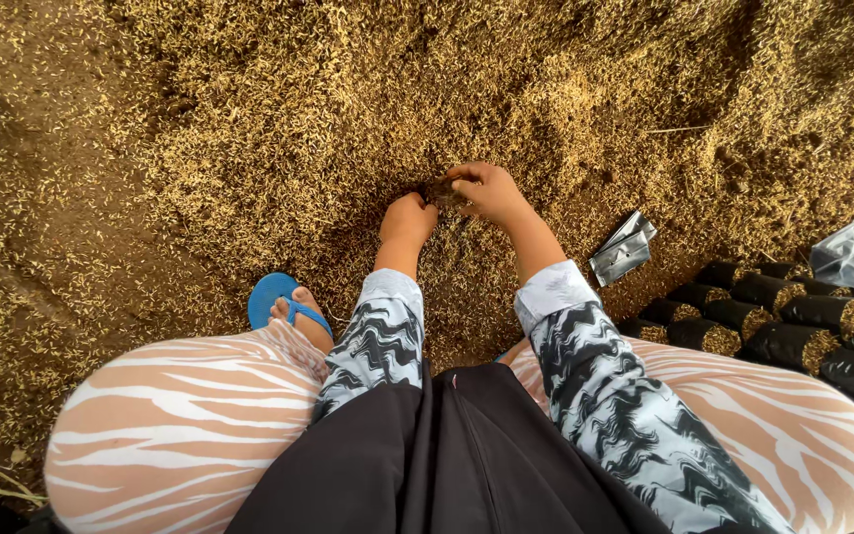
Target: The person sits on a large pile of dried plant material and repeatedly fills small black plastic bags by hand. They pack the material into the bags, fold the tops, and place the filled bags in a stack to the right.
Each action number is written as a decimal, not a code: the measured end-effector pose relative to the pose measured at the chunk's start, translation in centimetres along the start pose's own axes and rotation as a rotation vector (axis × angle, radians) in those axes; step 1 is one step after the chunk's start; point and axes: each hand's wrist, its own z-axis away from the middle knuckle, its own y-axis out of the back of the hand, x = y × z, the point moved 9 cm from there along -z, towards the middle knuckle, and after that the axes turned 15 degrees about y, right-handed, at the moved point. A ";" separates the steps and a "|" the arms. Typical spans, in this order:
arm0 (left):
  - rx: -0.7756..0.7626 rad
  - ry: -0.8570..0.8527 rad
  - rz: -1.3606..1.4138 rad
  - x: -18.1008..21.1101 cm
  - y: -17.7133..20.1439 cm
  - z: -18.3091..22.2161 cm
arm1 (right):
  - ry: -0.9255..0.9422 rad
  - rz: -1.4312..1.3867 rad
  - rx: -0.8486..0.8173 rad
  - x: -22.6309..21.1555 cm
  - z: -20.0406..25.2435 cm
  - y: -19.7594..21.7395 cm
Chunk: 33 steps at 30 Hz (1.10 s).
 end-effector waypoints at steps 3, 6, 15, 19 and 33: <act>0.013 -0.028 -0.018 0.1 0.1 0.1 | -0.044 0.330 0.025 -0.4 0.4 0.0; 0.027 -0.043 0.012 0.2 0.3 0.1 | 0.333 0.585 0.166 -2.9 0.8 0.0; 0.023 -0.048 0.008 0.3 0.1 0.0 | 0.680 0.723 0.219 -4.6 3.4 -3.0; 0.031 -0.041 0.052 0.1 0.2 -0.2 | -0.082 0.386 0.447 1.9 3.1 3.7; 0.121 -0.205 0.066 -0.1 -1.2 -3.5 | 0.205 0.920 -0.232 -5.4 1.5 -5.0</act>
